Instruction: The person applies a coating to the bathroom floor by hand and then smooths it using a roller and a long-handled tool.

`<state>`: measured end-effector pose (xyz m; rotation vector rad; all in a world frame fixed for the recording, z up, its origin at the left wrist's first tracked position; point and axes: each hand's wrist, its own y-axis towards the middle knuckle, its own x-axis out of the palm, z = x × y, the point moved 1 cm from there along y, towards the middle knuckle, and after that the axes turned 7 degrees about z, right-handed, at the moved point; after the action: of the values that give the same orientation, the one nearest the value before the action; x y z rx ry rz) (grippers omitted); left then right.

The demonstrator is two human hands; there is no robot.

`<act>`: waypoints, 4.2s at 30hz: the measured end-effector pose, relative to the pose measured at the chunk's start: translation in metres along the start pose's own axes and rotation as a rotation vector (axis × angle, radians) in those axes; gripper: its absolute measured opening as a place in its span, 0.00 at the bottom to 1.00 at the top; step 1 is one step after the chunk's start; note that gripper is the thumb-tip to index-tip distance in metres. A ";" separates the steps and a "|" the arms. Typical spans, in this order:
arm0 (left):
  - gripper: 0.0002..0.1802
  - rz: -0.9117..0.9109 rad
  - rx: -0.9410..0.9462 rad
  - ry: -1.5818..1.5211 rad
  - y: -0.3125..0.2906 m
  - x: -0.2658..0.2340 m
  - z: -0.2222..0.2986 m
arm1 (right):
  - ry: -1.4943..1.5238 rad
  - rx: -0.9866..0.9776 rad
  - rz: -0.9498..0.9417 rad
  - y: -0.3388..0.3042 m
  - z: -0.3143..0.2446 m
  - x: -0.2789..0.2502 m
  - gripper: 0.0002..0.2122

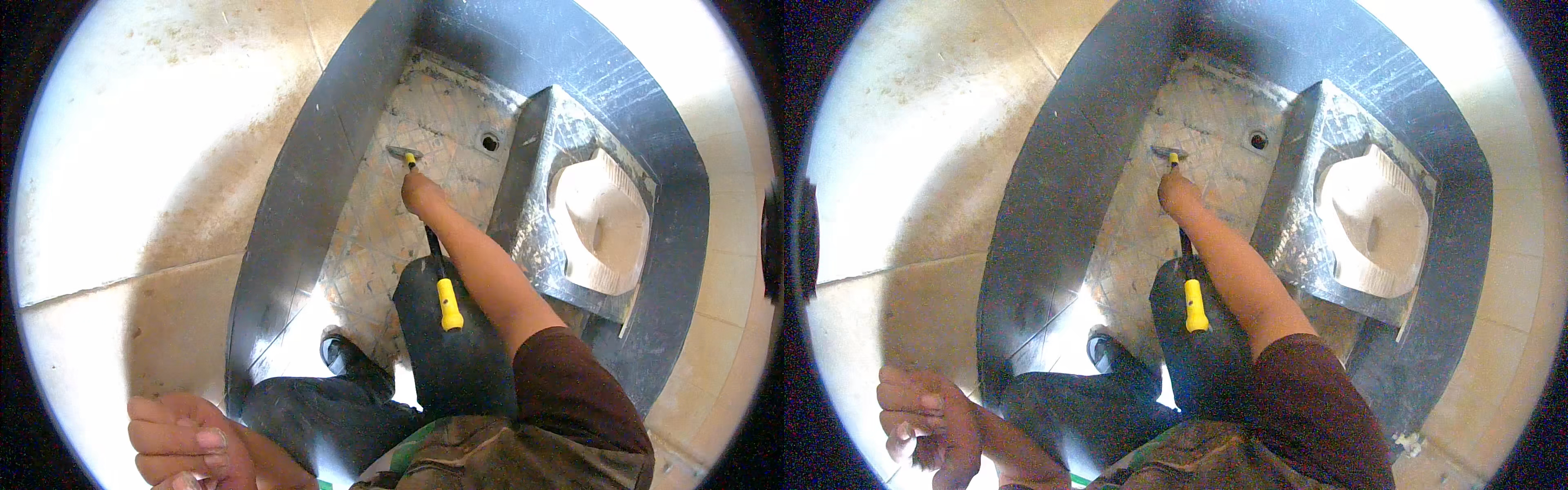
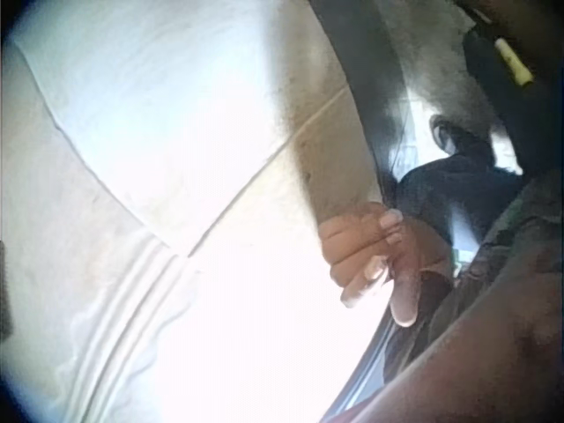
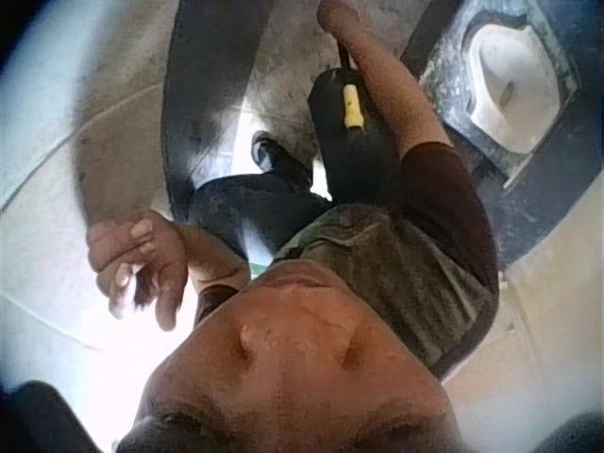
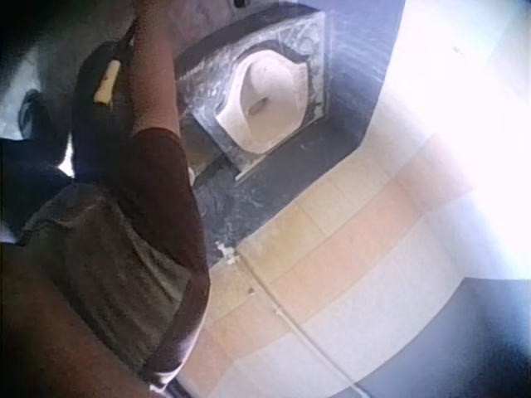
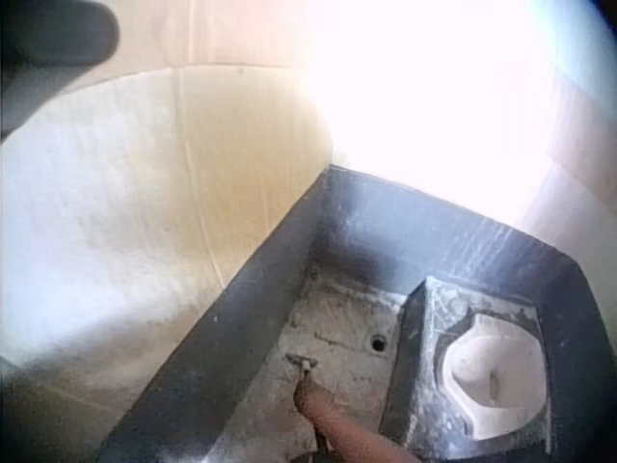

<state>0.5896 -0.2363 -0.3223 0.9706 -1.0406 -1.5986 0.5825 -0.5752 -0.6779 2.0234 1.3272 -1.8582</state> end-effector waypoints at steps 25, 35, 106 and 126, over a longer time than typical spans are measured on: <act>0.38 -0.154 0.098 0.052 0.004 0.016 -0.008 | -0.001 -0.038 0.150 0.055 -0.036 0.006 0.27; 0.38 -0.158 0.101 0.047 0.005 0.019 -0.007 | 0.020 0.145 0.101 0.033 -0.054 0.021 0.35; 0.14 -1.006 -1.435 -0.166 -0.113 0.116 0.074 | 1.053 0.671 -0.046 -0.169 0.099 -0.115 0.14; 0.41 -1.001 -1.923 0.190 -0.222 0.379 -0.037 | 0.426 0.507 0.027 -0.172 0.139 -0.107 0.20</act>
<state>0.4753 -0.5714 -0.5860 0.0882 1.3646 -2.1311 0.3805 -0.6063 -0.5428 2.7988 0.9453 -1.9768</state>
